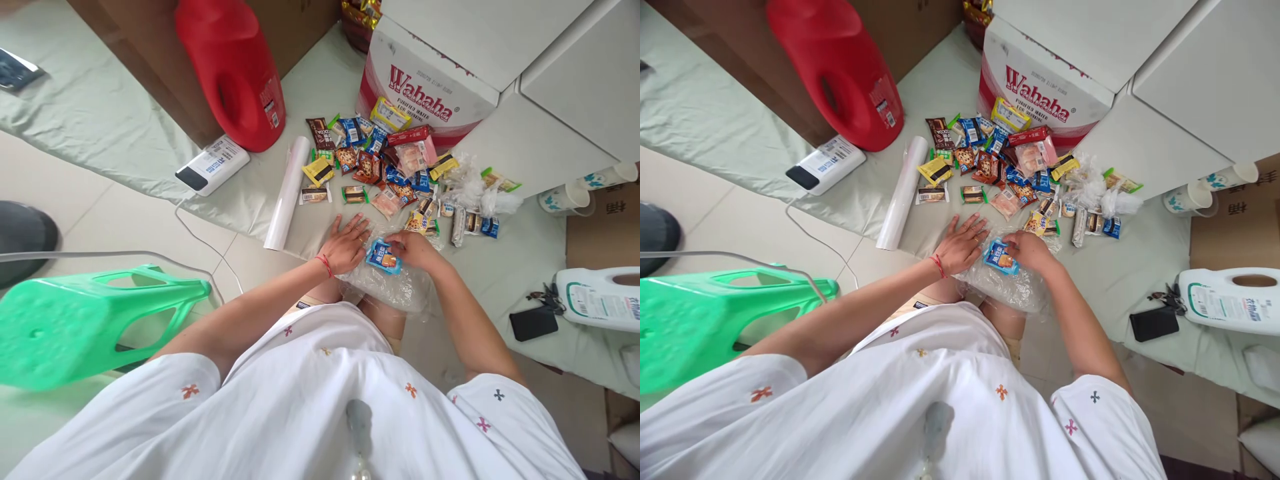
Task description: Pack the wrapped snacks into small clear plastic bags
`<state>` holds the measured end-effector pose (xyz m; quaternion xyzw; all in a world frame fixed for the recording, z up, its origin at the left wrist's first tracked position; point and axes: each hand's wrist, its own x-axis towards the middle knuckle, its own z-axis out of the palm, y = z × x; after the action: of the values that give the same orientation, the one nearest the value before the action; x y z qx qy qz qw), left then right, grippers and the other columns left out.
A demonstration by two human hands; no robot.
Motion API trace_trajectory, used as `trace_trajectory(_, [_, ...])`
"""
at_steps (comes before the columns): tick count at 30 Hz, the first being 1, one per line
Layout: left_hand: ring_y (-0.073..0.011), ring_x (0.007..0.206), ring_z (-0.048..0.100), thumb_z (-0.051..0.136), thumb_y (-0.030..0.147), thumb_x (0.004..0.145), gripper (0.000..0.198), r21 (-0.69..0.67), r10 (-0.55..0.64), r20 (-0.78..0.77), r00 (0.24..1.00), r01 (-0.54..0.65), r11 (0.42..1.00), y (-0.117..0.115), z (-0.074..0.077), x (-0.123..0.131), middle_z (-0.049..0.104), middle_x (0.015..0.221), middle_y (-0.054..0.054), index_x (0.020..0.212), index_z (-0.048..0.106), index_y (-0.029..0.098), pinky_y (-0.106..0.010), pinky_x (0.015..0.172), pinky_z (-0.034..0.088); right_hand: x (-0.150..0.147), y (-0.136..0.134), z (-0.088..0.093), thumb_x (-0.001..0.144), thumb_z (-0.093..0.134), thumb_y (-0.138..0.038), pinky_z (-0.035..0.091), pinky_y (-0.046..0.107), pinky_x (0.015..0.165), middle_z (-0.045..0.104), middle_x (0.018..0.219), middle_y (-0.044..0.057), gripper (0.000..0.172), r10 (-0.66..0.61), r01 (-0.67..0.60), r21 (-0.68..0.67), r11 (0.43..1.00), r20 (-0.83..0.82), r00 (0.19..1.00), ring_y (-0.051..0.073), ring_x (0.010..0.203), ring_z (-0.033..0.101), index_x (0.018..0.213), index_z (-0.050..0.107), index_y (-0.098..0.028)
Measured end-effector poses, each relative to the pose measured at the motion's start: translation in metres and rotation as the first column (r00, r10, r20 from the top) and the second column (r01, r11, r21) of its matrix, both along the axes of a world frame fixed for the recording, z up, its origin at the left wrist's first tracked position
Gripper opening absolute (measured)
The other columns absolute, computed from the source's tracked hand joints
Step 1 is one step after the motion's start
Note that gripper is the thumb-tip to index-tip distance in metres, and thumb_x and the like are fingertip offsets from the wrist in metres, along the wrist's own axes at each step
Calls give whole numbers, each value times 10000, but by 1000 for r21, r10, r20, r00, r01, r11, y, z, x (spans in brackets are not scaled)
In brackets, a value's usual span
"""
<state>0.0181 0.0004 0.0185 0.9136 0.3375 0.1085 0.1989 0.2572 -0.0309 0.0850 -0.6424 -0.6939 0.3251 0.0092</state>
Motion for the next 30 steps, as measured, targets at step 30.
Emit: trace_trajectory(30, [-271,1615,240,389,306,974,656,14,255,56,965,-256,967,7,-1,2,377,1692,-116,1618,381,181,-537,1310,150,3,-55,-6,993,475,-324,532,448,1038,519,1496,165,511,-466,350,513,784,113,878,305,1337,564,1484,529,-194])
